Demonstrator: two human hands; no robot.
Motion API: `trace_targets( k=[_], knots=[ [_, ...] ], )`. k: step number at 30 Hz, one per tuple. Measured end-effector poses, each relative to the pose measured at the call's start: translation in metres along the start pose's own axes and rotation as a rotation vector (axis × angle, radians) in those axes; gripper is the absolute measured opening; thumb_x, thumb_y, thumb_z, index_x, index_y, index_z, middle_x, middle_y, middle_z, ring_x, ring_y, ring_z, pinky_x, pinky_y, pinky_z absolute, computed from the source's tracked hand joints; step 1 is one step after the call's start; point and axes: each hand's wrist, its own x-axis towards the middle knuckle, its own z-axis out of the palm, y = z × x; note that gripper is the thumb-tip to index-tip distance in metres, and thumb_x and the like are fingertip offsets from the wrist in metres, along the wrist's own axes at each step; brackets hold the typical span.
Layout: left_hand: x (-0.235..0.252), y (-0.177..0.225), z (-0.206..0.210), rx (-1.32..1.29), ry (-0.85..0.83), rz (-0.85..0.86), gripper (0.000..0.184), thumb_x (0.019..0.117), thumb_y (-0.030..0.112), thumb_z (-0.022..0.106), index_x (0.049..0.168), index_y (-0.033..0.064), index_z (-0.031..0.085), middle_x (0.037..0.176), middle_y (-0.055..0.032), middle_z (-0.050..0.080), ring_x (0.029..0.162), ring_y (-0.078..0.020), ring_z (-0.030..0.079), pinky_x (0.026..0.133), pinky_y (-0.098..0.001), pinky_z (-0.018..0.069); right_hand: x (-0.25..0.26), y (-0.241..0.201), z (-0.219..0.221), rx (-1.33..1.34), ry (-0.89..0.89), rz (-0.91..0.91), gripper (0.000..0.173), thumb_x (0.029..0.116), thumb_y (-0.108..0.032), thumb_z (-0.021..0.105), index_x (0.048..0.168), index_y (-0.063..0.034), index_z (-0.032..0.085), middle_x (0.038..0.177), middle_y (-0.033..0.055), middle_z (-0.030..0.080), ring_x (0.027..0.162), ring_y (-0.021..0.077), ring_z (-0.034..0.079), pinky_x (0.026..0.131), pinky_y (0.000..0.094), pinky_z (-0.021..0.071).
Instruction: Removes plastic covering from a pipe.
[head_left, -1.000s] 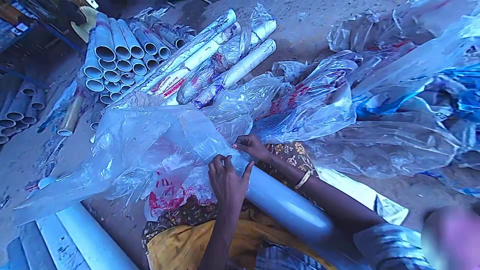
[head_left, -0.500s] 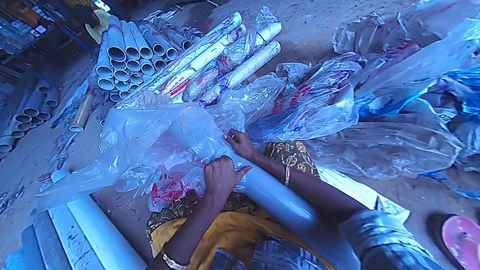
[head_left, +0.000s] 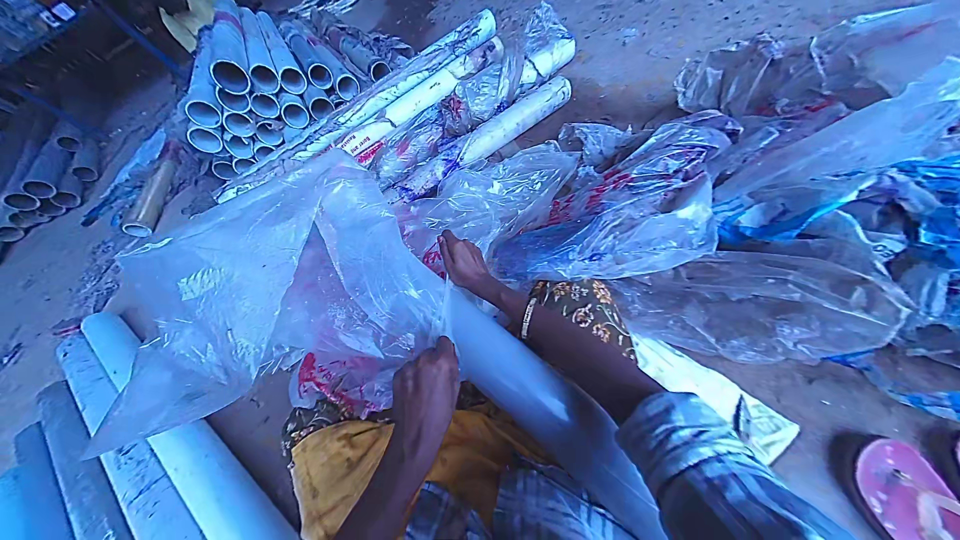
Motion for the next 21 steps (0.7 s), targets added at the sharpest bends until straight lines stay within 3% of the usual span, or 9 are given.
trace_targets(
  k=[4,6,8,10,12,14,16,18,21],
  knots=[
    [-0.030,-0.010,0.009,-0.096,0.164,0.021,0.021,0.0952,0.006,0.061,0.082,-0.0074,0.069,0.059,-0.0196,0.061,0.054,-0.0379,0.067,0.048,-0.0485,0.0512,0.014,0.028,0.016,-0.003,0.061,0.181,0.040,0.1134,-0.026,0.033,0.118,0.0042,0.059,0.092,0.0270,0.067,0.092,0.0460,0.069,0.074,0.0594,0.0517],
    [-0.055,-0.018,0.024,-0.171,0.226,0.002,0.022,0.0912,0.009,0.060,0.076,-0.0049,0.068,0.054,-0.0145,0.058,0.048,-0.0313,0.064,0.044,-0.0441,0.0491,0.022,0.061,0.017,0.061,0.106,0.364,0.047,0.1142,-0.031,0.029,0.121,0.0066,0.056,0.108,0.0327,0.064,0.106,0.0494,0.065,0.084,0.0633,0.0496],
    [-0.069,-0.028,0.037,-0.292,0.206,-0.071,0.025,0.0928,0.011,0.062,0.074,-0.0053,0.067,0.055,-0.0139,0.058,0.049,-0.0288,0.063,0.047,-0.0434,0.0509,0.045,0.064,0.023,0.051,0.078,0.403,0.051,0.1135,-0.033,0.033,0.114,0.0090,0.062,0.107,0.0331,0.066,0.106,0.0497,0.065,0.086,0.0636,0.0488],
    [-0.077,-0.035,0.063,-0.448,0.206,-0.144,0.027,0.0910,0.011,0.064,0.070,-0.0046,0.064,0.053,-0.0106,0.053,0.047,-0.0223,0.055,0.048,-0.0380,0.0480,0.044,0.071,0.026,0.046,-0.031,0.385,0.056,0.1118,-0.039,0.038,0.102,0.0082,0.066,0.098,0.0314,0.067,0.097,0.0488,0.066,0.079,0.0647,0.0487],
    [-0.072,-0.053,0.086,-0.566,0.248,-0.201,0.029,0.0889,0.015,0.068,0.069,-0.0054,0.064,0.053,-0.0075,0.050,0.047,-0.0156,0.048,0.049,-0.0324,0.0442,0.045,0.084,0.013,0.206,-0.075,0.385,0.059,0.1106,-0.045,0.039,0.088,0.0043,0.062,0.082,0.0216,0.059,0.079,0.0365,0.060,0.070,0.0559,0.0462],
    [-0.063,-0.070,0.099,-0.605,0.296,-0.225,0.031,0.0858,0.020,0.071,0.068,-0.0047,0.063,0.053,-0.0034,0.047,0.047,-0.0092,0.044,0.049,-0.0265,0.0404,0.043,0.077,-0.018,0.446,-0.120,0.478,0.054,0.1118,-0.041,0.036,0.085,-0.0008,0.060,0.078,0.0048,0.051,0.069,0.0145,0.047,0.070,0.0349,0.0410],
    [-0.055,-0.078,0.106,-0.613,0.311,-0.232,0.034,0.0842,0.024,0.072,0.066,-0.0025,0.060,0.053,-0.0007,0.043,0.048,-0.0067,0.042,0.050,-0.0243,0.0378,0.037,0.070,-0.047,0.607,-0.103,0.534,0.054,0.1120,-0.043,0.033,0.083,-0.0060,0.060,0.071,-0.0012,0.051,0.061,0.0084,0.046,0.060,0.0271,0.0401],
    [-0.047,-0.087,0.107,-0.602,0.333,-0.185,0.037,0.0817,0.030,0.073,0.066,-0.0008,0.060,0.054,0.0003,0.043,0.049,-0.0060,0.041,0.049,-0.0231,0.0371,0.031,0.068,-0.076,0.751,-0.079,0.520,0.056,0.1118,-0.048,0.023,0.084,-0.0118,0.055,0.062,-0.0051,0.050,0.056,0.0083,0.050,0.059,0.0283,0.0453],
    [-0.042,-0.102,0.100,-0.703,0.285,-0.070,0.036,0.0819,0.032,0.072,0.075,-0.0024,0.066,0.061,-0.0025,0.056,0.056,-0.0033,0.050,0.056,-0.0208,0.0438,0.020,0.081,-0.110,0.786,0.075,0.288,0.044,0.1119,-0.036,0.026,0.088,-0.0160,0.056,0.064,-0.0105,0.055,0.059,0.0040,0.059,0.061,0.0256,0.0536]
  ],
)
